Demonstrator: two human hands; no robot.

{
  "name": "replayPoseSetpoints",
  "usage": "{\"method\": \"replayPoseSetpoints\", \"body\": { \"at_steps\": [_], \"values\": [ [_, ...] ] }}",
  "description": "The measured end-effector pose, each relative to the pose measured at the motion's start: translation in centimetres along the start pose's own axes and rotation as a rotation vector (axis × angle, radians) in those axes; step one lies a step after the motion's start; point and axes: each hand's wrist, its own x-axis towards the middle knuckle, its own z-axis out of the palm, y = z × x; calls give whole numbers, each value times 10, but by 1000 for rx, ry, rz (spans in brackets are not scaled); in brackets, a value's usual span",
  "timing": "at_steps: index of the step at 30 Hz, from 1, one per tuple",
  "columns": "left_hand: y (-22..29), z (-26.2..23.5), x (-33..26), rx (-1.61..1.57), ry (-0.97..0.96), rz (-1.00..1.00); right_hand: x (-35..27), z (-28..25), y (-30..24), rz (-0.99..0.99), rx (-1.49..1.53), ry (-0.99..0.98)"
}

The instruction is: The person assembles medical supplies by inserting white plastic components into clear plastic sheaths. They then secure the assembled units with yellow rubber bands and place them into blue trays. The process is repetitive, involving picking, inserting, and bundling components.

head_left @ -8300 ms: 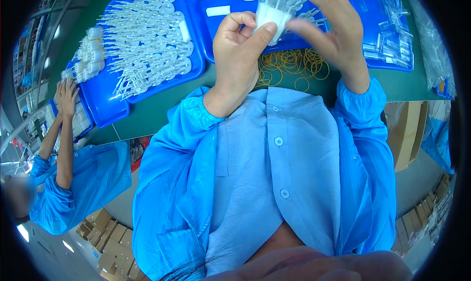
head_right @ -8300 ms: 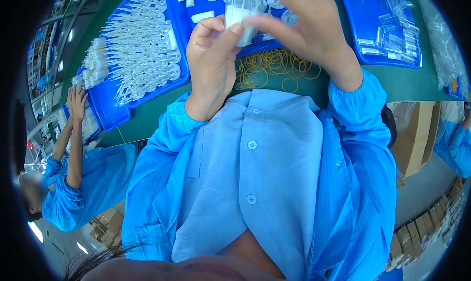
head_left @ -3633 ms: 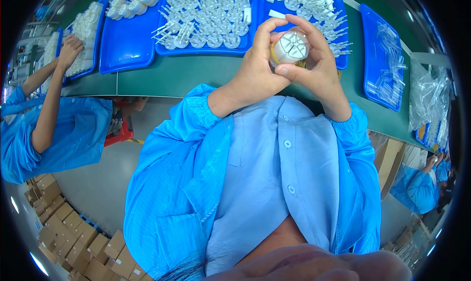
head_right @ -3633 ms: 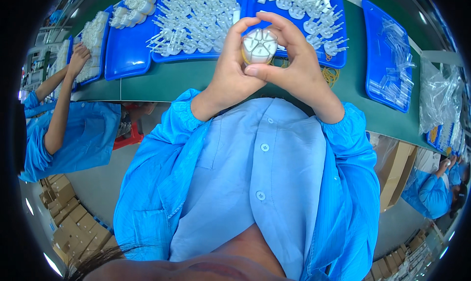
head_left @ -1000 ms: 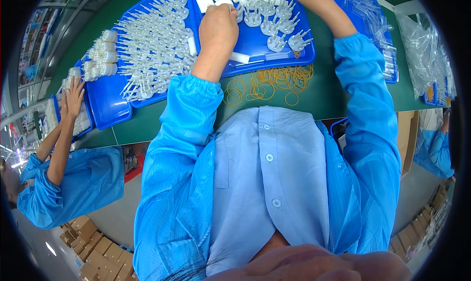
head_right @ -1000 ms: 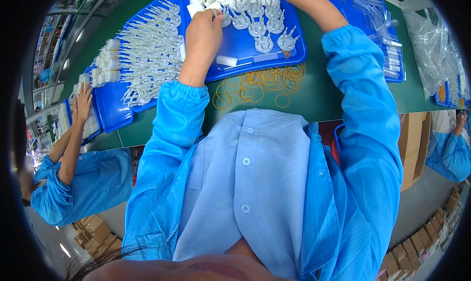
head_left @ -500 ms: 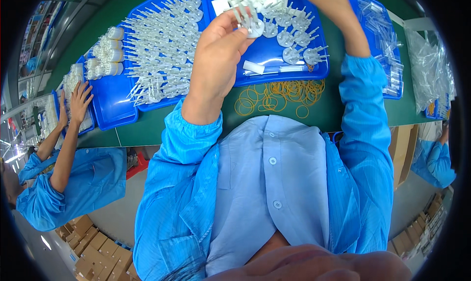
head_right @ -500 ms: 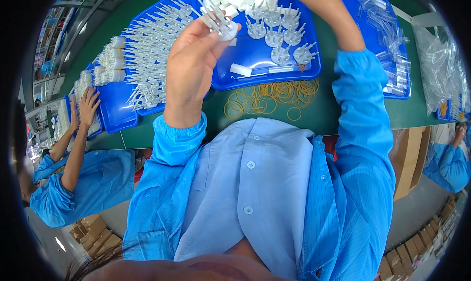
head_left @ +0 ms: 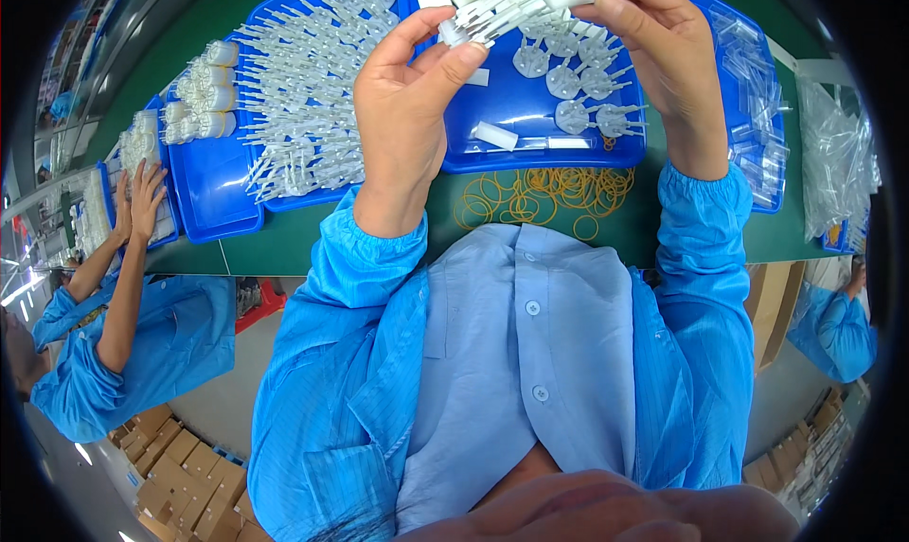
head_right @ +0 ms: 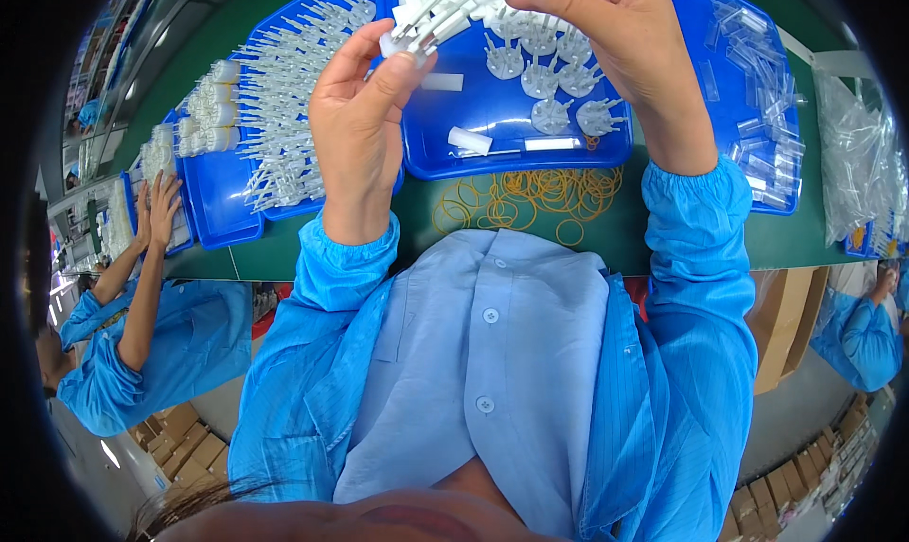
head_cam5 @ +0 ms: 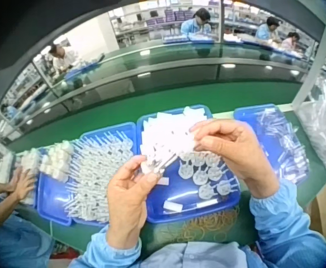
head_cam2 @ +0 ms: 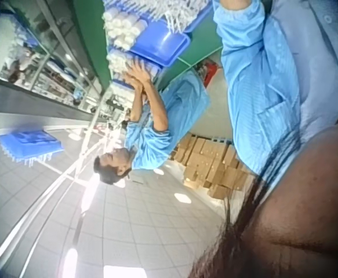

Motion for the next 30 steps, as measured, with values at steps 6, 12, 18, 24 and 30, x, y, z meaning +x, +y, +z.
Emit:
{"method": "replayPoseSetpoints", "body": {
  "at_steps": [6, 12, 18, 24, 30],
  "values": [
    [2, -1, 1, -14, 59, 76, 3, 9, 3, -1, -13, 101],
    [-4, -4, 1, 113, 44, 203, 3, 3, 1, -95, -11, 130],
    [-7, -4, 0, 227, 30, 313, -3, 13, -3, -126, -149, 163],
    [-3, -3, -2, 133, 53, 268, -2, 5, -10, -201, -63, 163],
    [-7, -2, -2, 170, 22, 283, -9, 14, -13, -80, -154, 155]
  ]
}}
